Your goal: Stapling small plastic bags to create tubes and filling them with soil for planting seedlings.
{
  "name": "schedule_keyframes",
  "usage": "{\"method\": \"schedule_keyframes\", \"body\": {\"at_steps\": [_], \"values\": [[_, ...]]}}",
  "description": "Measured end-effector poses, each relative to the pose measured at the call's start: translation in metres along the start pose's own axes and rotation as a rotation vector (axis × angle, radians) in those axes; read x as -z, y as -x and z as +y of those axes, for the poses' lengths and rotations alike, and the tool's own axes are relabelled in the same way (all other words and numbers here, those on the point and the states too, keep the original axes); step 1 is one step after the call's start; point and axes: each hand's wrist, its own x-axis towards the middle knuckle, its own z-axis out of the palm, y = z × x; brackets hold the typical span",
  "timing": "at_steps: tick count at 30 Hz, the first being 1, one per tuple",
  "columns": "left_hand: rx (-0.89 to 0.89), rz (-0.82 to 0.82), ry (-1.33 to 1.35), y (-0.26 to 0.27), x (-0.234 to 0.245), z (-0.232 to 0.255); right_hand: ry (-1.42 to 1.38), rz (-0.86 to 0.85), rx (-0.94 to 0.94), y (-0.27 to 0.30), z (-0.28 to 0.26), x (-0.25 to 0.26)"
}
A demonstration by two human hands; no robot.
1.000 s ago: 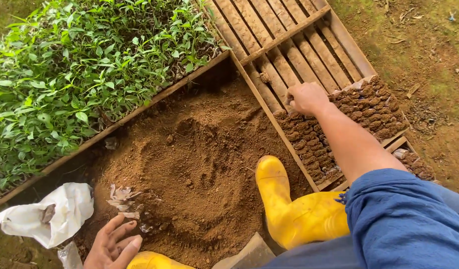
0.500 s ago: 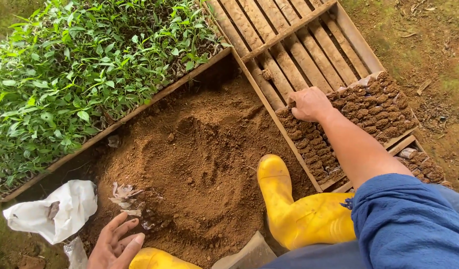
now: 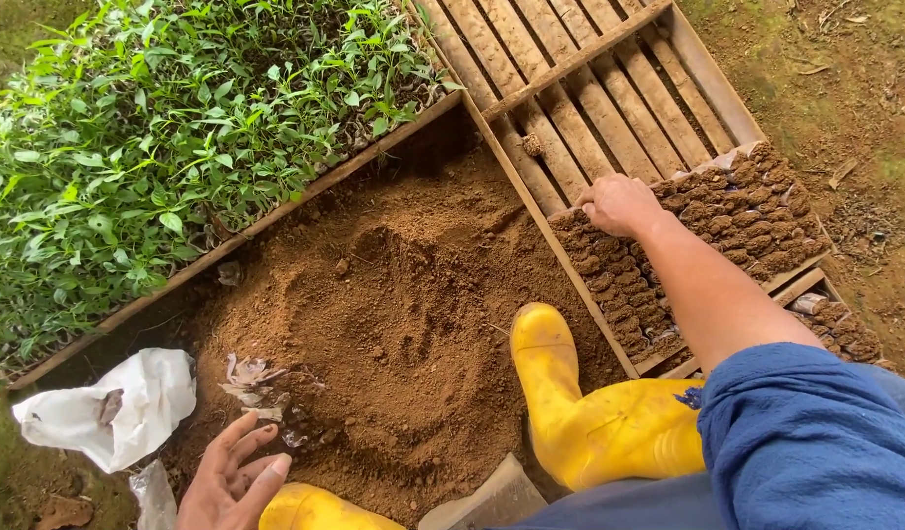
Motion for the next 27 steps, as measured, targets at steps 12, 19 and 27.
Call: {"method": "schedule_keyframes", "body": {"at_steps": [12,19,27], "values": [[0.027,-0.039,-0.028,0.007,0.003,0.012,0.031,-0.012,-0.01,0.014,-0.009,0.011],[-0.1,0.0,-0.206,0.038,0.02,0.042,-0.174,0.131,-0.007,0.025,-0.029,0.045],[-0.158,0.123,-0.156,0.067,0.068,0.066,-0.279,0.16,0.131,0.055,-0.083,0.071]]}}
